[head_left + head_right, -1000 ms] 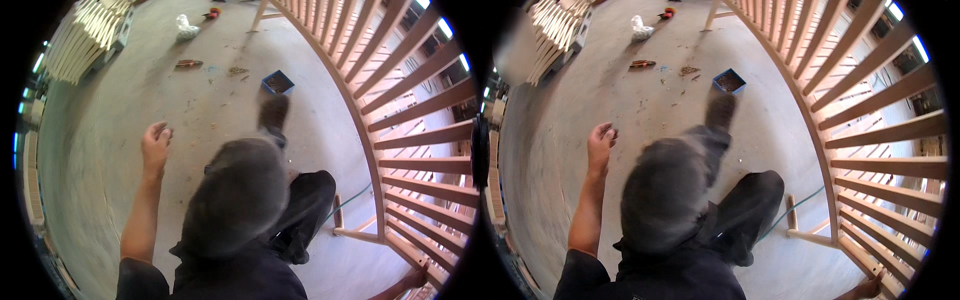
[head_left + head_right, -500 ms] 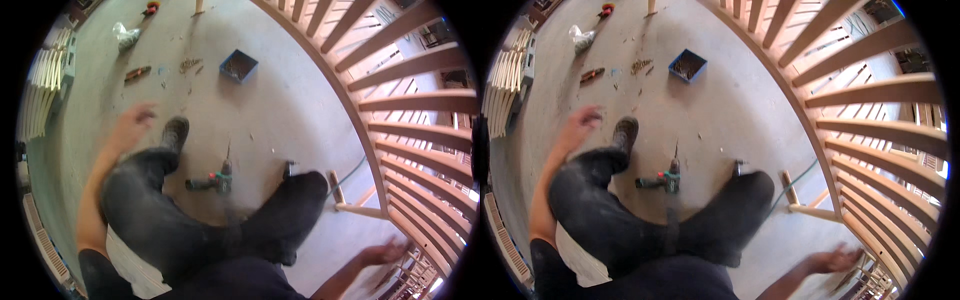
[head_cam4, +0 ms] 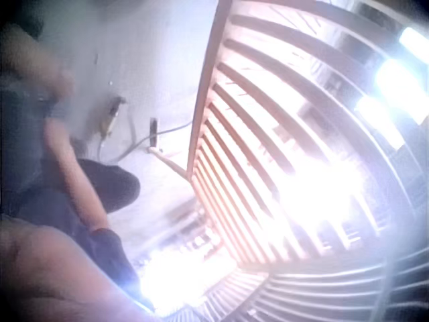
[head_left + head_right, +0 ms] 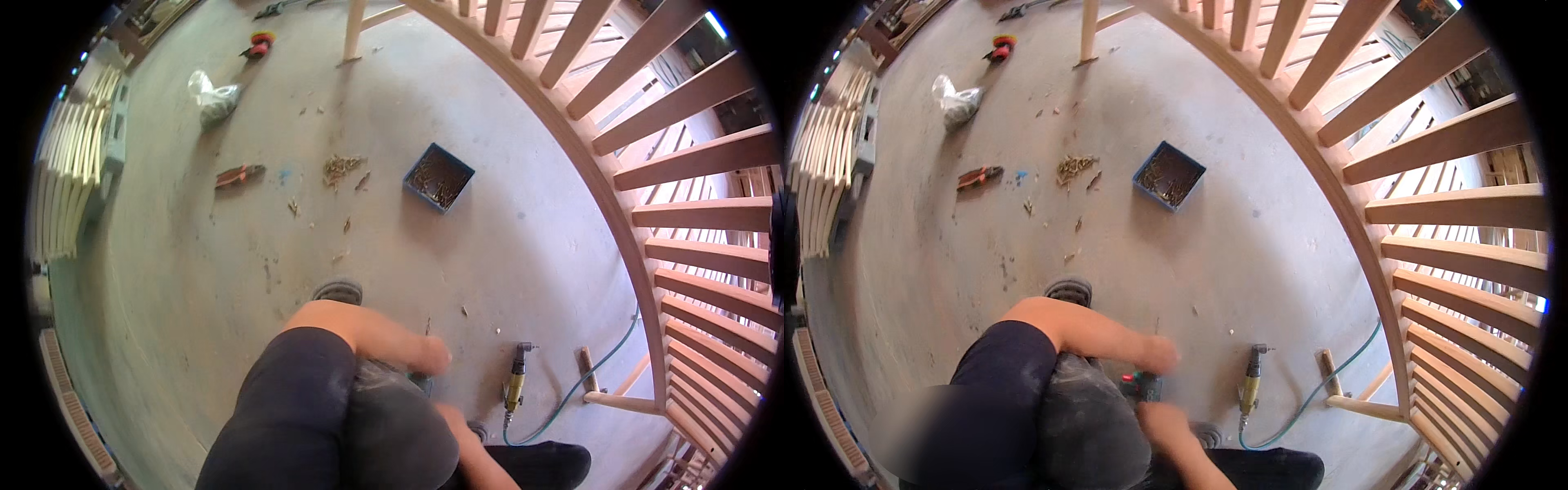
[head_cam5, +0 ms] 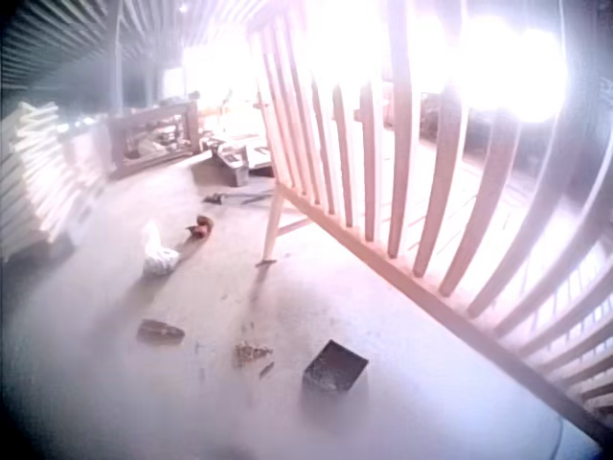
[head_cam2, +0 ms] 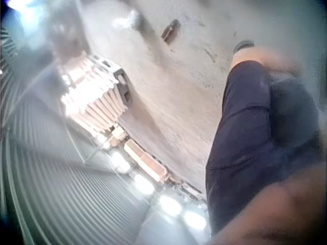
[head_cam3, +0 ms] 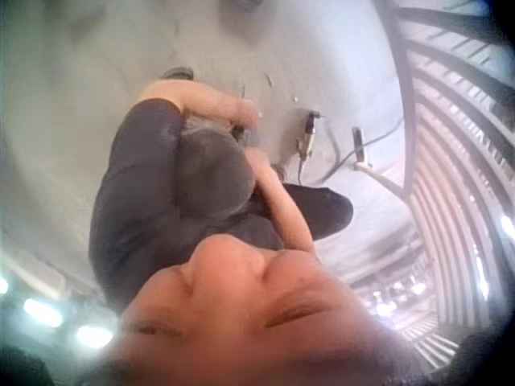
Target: The person assembles a wooden chair by attaching the backrest slats to the frame. They use a cordless drill to drive screws and a pneumatic nail gun to secure joints, working while sitting on the floor in a workshop.
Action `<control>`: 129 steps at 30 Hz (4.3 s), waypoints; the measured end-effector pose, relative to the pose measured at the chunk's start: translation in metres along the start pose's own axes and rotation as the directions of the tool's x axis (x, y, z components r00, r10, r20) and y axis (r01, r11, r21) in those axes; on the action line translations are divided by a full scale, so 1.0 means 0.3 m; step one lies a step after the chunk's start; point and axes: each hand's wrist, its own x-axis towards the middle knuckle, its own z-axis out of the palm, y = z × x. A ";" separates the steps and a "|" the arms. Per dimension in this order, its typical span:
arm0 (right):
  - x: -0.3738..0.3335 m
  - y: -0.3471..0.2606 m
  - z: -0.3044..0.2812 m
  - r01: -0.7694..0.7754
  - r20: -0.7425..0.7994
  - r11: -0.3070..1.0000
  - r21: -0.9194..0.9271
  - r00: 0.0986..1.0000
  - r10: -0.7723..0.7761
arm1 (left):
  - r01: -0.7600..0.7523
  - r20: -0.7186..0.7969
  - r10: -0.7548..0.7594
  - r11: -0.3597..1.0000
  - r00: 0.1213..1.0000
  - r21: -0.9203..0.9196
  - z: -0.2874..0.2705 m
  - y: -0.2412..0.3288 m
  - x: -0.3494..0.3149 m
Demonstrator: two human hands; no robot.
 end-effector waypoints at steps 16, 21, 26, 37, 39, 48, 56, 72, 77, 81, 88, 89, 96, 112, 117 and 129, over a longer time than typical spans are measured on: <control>0.148 -0.089 -0.397 0.365 -0.618 0.557 0.746 0.689 0.378 | 0.122 -0.424 -0.582 0.676 0.694 -0.727 -0.339 -0.291 -0.662; 0.202 -0.344 -0.510 0.374 -0.582 0.535 0.758 0.758 0.295 | 0.042 -0.568 -0.675 0.661 0.471 -0.750 -0.268 -0.287 -0.876; 0.330 -0.437 -0.426 0.356 -0.621 0.626 0.693 0.737 0.268 | 0.108 -0.518 -0.745 0.607 0.420 -0.787 -0.164 -0.251 -1.005; 0.421 -0.526 -0.394 0.165 -0.342 0.689 0.705 0.931 0.127 | 0.189 -0.423 -0.747 0.579 0.513 -0.793 -0.048 -0.252 -1.114; 0.420 -0.547 -0.393 0.117 -0.278 0.594 0.796 0.942 0.187 | 0.180 -0.390 -0.741 0.559 0.547 -0.809 -0.029 -0.246 -1.120; 0.417 -0.588 -0.342 -0.045 -0.116 0.435 0.899 0.934 0.337 | 0.150 -0.359 -0.739 0.524 0.571 -0.839 0.057 -0.222 -1.104; 0.420 -0.631 -0.425 -0.122 -0.017 0.352 0.928 0.930 0.368 | 0.174 -0.437 -0.768 0.565 0.469 -0.806 0.071 -0.230 -1.091; 0.358 -0.494 -0.445 0.184 -0.149 -0.048 0.982 0.901 0.407 | 0.556 -0.526 -0.840 0.503 0.135 -0.661 0.055 -0.773 -1.324; 0.273 -0.399 -0.281 0.294 -0.303 0.118 0.949 0.732 0.611 | 0.729 -0.624 -0.735 0.270 -0.266 -0.628 -0.125 -1.538 -1.587; 0.194 -0.345 -0.142 0.175 -0.143 0.044 0.984 0.605 0.783 | 0.747 -0.428 -0.774 -0.086 -0.467 -0.659 -0.049 -1.964 -1.618; 0.161 -0.411 -0.162 0.192 -0.022 -0.085 0.978 0.497 0.867 | 0.695 -0.282 -0.881 -0.071 -0.380 -0.715 -0.075 -1.949 -1.584; 0.145 -0.447 -0.174 0.229 -0.030 -0.094 0.969 0.487 0.873 | 0.749 -0.379 -0.875 0.028 -0.301 -0.662 -0.092 -1.911 -1.519; 0.135 -0.447 -0.443 0.668 -0.469 -0.379 0.640 0.731 0.496 | -0.499 -0.313 -0.747 -0.029 0.587 -0.866 -0.505 -0.855 -1.218; -0.388 -0.122 -0.260 0.776 -0.820 -0.335 0.535 0.572 0.013 | -0.192 -0.728 -0.456 0.765 0.512 -0.615 -1.156 0.076 -0.850; -0.632 -0.053 -0.183 0.745 -0.815 -0.380 0.548 0.578 -0.043 | -0.039 -0.763 -0.339 0.902 0.550 -0.430 -1.386 0.426 -0.760; -1.025 0.088 0.003 0.788 -0.935 -0.504 0.354 0.288 -0.207 | -0.710 -0.874 -0.465 0.567 0.143 -0.418 -1.468 0.999 -0.112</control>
